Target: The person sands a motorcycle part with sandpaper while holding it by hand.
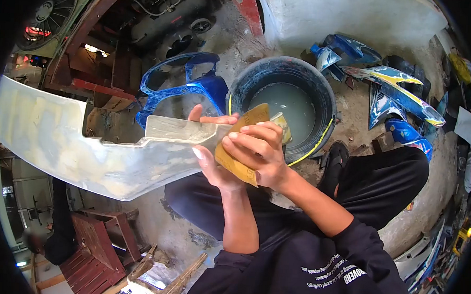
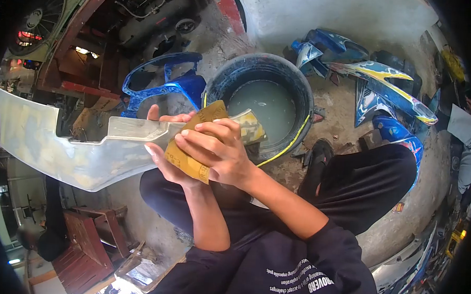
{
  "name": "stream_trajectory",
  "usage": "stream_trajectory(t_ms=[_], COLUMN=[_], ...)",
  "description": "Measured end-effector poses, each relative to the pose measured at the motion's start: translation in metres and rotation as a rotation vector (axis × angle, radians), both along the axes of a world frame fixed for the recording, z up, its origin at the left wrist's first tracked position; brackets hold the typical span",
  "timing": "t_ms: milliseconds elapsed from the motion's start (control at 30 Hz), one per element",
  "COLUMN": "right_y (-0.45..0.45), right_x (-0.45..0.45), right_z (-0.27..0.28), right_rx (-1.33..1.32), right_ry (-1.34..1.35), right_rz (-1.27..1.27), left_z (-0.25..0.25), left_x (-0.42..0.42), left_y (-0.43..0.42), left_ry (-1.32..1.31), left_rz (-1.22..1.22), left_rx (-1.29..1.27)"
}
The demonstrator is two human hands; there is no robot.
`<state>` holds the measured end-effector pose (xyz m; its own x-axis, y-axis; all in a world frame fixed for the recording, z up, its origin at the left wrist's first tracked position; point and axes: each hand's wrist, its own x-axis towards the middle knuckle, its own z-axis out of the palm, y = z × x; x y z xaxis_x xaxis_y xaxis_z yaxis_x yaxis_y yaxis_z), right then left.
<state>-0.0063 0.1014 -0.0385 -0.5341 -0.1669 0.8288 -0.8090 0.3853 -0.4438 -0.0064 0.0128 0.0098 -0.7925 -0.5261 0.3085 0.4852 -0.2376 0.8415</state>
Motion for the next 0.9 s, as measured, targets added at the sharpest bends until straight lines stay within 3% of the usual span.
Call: stream_trajectory(t_ms=[167, 267, 433, 667, 900], right_y=[0.022, 0.022, -0.004, 0.015, -0.008], right_x=[0.009, 0.006, -0.018, -0.001, -0.021], right_z=[-0.048, -0.046, 0.022, -0.024, 0.023], right_rx=[0.068, 0.059, 0.005, 0.03, -0.007], right_ry=[-0.088, -0.069, -0.049, -0.153, -0.149], right_rz=[0.001, -0.03, 0.071, 0.058, 0.07], left_z=[-0.006, -0.006, -0.001, -0.013, -0.002], left_x=[-0.003, -0.006, -0.001, -0.003, 0.0], left_y=[-0.006, -0.004, 0.001, -0.002, -0.001], left_ry=[-0.014, 0.019, -0.009, -0.044, -0.068], left_rz=[0.04, 0.037, -0.031, -0.072, 0.018], left_rx=[0.092, 0.1, 0.085, 0.183, 0.193])
